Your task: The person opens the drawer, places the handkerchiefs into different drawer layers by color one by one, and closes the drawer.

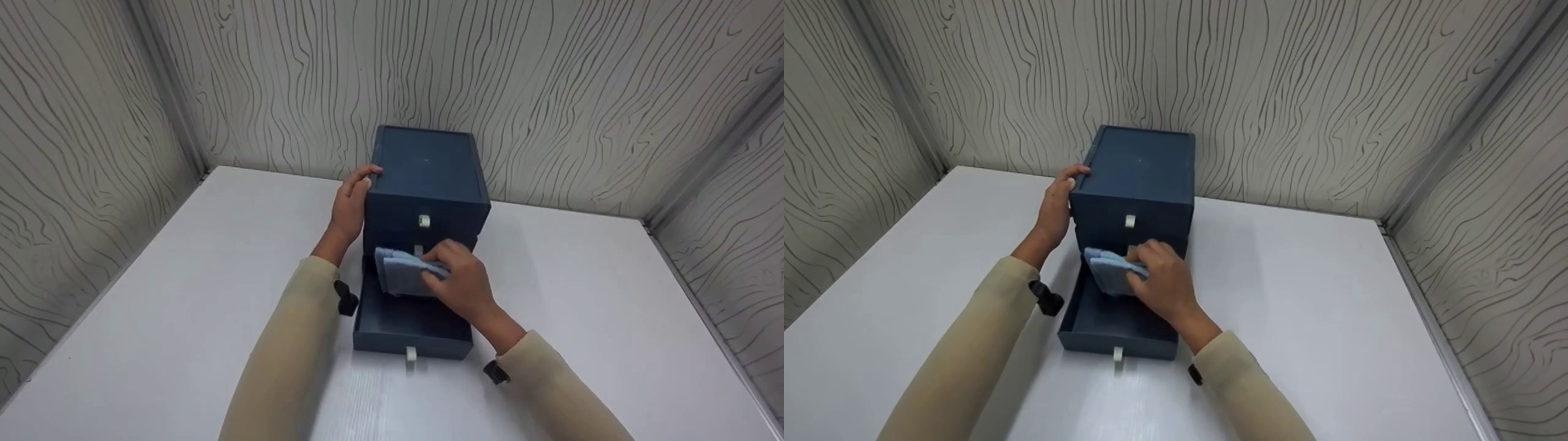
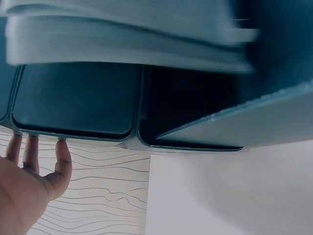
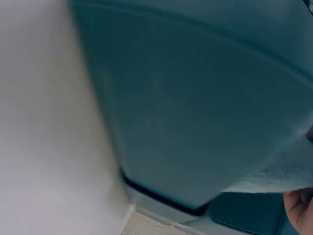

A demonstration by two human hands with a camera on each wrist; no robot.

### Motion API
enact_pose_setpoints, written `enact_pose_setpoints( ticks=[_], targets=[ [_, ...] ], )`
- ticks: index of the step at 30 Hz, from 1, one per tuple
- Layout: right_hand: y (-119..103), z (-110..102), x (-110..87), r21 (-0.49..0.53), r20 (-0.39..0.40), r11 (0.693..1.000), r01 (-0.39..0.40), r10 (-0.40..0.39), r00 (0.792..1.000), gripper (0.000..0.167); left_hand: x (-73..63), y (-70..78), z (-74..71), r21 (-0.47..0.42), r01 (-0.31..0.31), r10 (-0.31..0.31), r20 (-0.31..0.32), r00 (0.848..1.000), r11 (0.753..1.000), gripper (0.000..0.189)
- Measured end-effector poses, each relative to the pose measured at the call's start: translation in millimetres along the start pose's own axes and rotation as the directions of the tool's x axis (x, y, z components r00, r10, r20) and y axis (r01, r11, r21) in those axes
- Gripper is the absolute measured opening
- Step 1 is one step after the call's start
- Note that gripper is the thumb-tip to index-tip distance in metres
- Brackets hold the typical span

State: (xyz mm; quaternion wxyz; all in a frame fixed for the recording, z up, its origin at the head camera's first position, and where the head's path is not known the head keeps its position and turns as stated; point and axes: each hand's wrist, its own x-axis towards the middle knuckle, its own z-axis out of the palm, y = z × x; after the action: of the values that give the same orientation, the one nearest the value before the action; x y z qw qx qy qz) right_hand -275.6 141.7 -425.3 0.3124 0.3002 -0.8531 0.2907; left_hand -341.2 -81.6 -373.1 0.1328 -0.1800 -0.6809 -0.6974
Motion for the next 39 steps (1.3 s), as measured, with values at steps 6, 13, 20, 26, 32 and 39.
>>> enact_pose_setpoints(
  ticks=[6, 13, 20, 26, 32, 39],
  targets=[
    [3, 1, -12.3, 0.103, 0.137, 0.994, -0.027, 0.013, 0.991, 0.019, 8.7, -22.9, 0.0, 0.000, -0.014, 0.014, -0.022, 1.000, 1.000, 0.037],
    [1, -5, -19.9, 0.234, 0.318, 0.971, -0.038, -0.040, 0.947, 0.021, 9.1, -26.0, -0.2, 0.011, -0.048, 0.049, -0.036, 0.998, 0.999, 0.037],
    [2, -3, -26.4, 0.157, 0.403, 0.986, -0.056, -0.012, 0.915, 0.017, 7.0, -27.3, 0.1, 0.084, -0.049, 0.053, -0.040, 0.998, 0.995, 0.037],
    [2, 3, -28.1, 0.071, 0.341, 0.994, -0.078, 0.049, 0.939, 0.018, 7.4, -29.2, 0.6, 0.069, -0.081, 0.083, -0.031, 0.996, 0.994, 0.037],
    [5, 7, -29.1, 0.069, 0.346, 0.996, -0.058, 0.031, 0.938, 0.018, 8.2, -29.8, 0.6, 0.062, -0.097, 0.098, -0.021, 0.995, 0.993, 0.037],
    [8, 9, -31.0, 0.073, 0.475, 0.994, -0.086, 0.042, 0.879, 0.016, 6.3, -28.4, -0.7, 0.064, -0.089, 0.090, -0.020, 0.996, 0.994, 0.037]
  ],
)
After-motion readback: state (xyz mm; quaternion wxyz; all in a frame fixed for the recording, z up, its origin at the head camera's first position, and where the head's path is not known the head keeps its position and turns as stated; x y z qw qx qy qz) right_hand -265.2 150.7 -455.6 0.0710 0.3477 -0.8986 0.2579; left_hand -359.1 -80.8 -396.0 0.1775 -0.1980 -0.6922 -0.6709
